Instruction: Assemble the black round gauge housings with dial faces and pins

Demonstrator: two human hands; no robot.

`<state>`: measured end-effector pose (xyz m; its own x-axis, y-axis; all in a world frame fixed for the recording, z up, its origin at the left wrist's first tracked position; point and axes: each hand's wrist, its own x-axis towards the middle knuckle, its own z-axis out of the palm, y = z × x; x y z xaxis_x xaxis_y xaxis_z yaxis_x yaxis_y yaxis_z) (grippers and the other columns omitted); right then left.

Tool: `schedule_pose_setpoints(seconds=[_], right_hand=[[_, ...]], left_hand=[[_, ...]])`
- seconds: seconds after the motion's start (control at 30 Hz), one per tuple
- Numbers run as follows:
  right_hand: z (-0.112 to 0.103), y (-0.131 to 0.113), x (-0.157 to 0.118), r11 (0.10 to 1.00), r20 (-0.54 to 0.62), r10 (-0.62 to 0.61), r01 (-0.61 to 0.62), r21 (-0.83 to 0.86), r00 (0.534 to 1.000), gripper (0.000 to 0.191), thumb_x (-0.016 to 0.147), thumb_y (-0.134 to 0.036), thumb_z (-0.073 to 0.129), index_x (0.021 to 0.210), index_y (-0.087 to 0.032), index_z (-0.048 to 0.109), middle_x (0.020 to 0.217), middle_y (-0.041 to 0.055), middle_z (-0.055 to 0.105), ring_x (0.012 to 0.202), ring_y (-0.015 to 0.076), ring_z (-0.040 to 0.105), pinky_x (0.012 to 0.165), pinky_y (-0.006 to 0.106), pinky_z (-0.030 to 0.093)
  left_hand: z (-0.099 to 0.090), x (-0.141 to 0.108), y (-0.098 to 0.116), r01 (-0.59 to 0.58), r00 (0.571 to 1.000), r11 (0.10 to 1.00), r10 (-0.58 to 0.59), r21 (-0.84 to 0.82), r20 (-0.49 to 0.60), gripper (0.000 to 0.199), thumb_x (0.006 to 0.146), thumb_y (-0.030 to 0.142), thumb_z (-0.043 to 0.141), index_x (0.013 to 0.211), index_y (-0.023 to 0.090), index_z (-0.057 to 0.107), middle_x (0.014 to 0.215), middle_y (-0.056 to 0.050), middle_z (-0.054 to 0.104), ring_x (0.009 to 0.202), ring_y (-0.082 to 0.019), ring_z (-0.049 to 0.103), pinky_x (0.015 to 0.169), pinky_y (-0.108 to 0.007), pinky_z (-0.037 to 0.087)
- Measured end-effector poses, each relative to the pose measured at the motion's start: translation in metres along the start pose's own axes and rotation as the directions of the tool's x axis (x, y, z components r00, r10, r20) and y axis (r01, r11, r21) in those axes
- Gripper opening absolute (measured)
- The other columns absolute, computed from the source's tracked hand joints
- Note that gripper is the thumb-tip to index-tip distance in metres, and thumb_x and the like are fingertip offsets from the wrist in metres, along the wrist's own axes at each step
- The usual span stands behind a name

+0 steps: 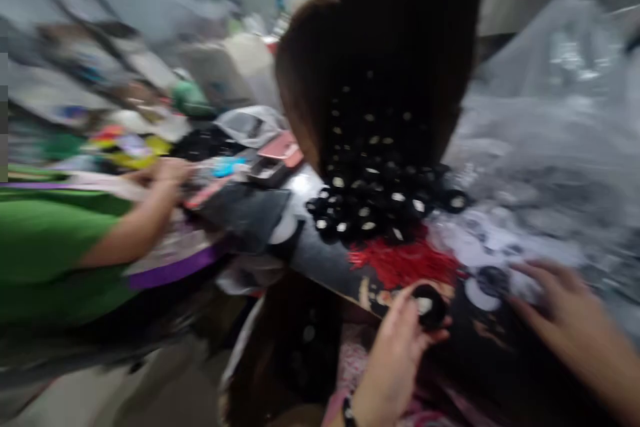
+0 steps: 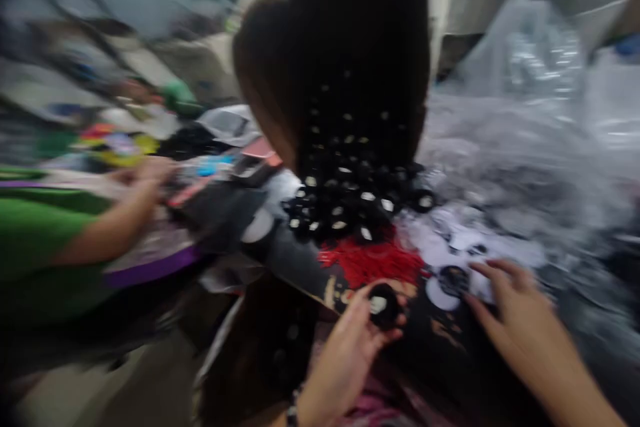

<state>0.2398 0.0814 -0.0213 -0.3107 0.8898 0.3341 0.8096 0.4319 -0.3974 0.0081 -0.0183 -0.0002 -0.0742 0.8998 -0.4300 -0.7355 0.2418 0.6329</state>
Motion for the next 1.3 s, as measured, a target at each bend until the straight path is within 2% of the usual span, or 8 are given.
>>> schedule_pose_setpoints(seconds=[0.1,0.27,0.53,0.83,1.03,1.13,1.23,1.3], right_hand=[[-0.023,-0.001,-0.006,0.996,0.068,0.067,-0.07,0.048,0.995,0.046,0.095,-0.042,0.044,0.13,-0.015,0.056,0.119,0.0172,0.054,0.097,0.0338,0.061,0.085,0.052,0.053],[-0.033,-0.008,-0.005,0.973,0.063,0.229,-0.23,-0.004,0.971,0.031,0.095,-0.028,0.048,0.117,-0.013,0.063,0.101,0.0124,0.059,0.089,0.031,0.062,0.083,0.048,0.053],[-0.027,-0.012,0.003,0.987,0.116,0.159,-0.157,-0.031,0.98,0.028,0.089,-0.015,0.067,0.116,-0.016,0.069,0.108,0.0113,0.061,0.096,0.0339,0.061,0.088,0.051,0.051],[-0.031,-0.008,0.01,0.97,-0.245,0.142,-0.086,0.229,0.959,0.023,0.097,-0.022,0.049,0.106,-0.02,0.07,0.104,0.0069,0.061,0.097,0.0248,0.06,0.089,0.04,0.048],[-0.036,-0.025,0.012,0.94,-0.271,0.227,-0.139,0.311,0.935,0.018,0.094,-0.026,0.057,0.101,-0.023,0.073,0.115,0.008,0.056,0.098,0.0257,0.057,0.081,0.039,0.05],[-0.03,-0.054,0.009,0.819,-0.106,0.283,-0.183,0.544,0.953,0.012,0.093,-0.026,0.059,0.096,-0.023,0.07,0.099,0.0053,0.062,0.088,0.0234,0.061,0.073,0.035,0.051],[-0.017,-0.081,0.008,0.479,0.229,0.27,-0.337,0.811,0.935,0.011,0.09,-0.025,0.062,0.101,-0.023,0.059,0.083,-0.0013,0.059,0.063,0.017,0.061,0.057,0.028,0.05],[-0.009,-0.091,0.01,0.291,0.351,0.224,-0.406,0.866,0.909,0.028,0.088,-0.023,0.063,0.114,-0.024,0.053,0.097,0.0003,0.059,0.062,0.0153,0.063,0.057,0.027,0.052]], left_hand=[[0.0,0.004,0.003,0.046,0.998,0.998,-0.044,0.043,-0.04,0.042,0.087,0.044,0.066,0.12,0.019,0.064,0.123,-0.013,0.069,0.1,-0.022,0.07,0.083,-0.03,0.058],[0.001,0.014,-0.003,0.115,0.99,0.992,-0.111,0.051,-0.082,0.042,0.087,0.046,0.064,0.12,0.02,0.064,0.134,-0.012,0.063,0.126,-0.027,0.057,0.089,-0.03,0.059],[0.007,0.014,-0.003,0.127,0.991,0.988,-0.122,0.092,-0.055,0.042,0.09,0.046,0.061,0.121,0.02,0.065,0.13,-0.011,0.066,0.125,-0.027,0.059,0.09,-0.029,0.06],[0.009,0.009,-0.001,0.116,0.993,0.99,-0.114,0.082,-0.027,0.041,0.09,0.047,0.06,0.121,0.021,0.066,0.132,-0.01,0.066,0.127,-0.026,0.058,0.092,-0.029,0.058],[0.011,0.006,-0.002,0.125,0.992,0.991,-0.125,0.038,-0.012,0.039,0.092,0.046,0.057,0.12,0.019,0.067,0.131,-0.011,0.066,0.123,-0.025,0.06,0.09,-0.028,0.057],[0.014,0.005,-0.002,0.191,0.982,0.98,-0.191,-0.048,0.012,0.038,0.093,0.046,0.055,0.119,0.02,0.067,0.126,-0.011,0.069,0.107,-0.021,0.069,0.082,-0.027,0.06],[0.016,0.006,0.002,0.199,0.98,0.974,-0.198,-0.107,0.02,0.036,0.093,0.046,0.055,0.116,0.021,0.068,0.115,-0.009,0.074,0.092,-0.018,0.072,0.076,-0.026,0.061],[0.015,0.007,0.005,0.126,0.991,0.985,-0.129,-0.12,-0.019,0.036,0.094,0.046,0.055,0.115,0.021,0.068,0.112,-0.008,0.075,0.094,-0.018,0.072,0.079,-0.025,0.061]])
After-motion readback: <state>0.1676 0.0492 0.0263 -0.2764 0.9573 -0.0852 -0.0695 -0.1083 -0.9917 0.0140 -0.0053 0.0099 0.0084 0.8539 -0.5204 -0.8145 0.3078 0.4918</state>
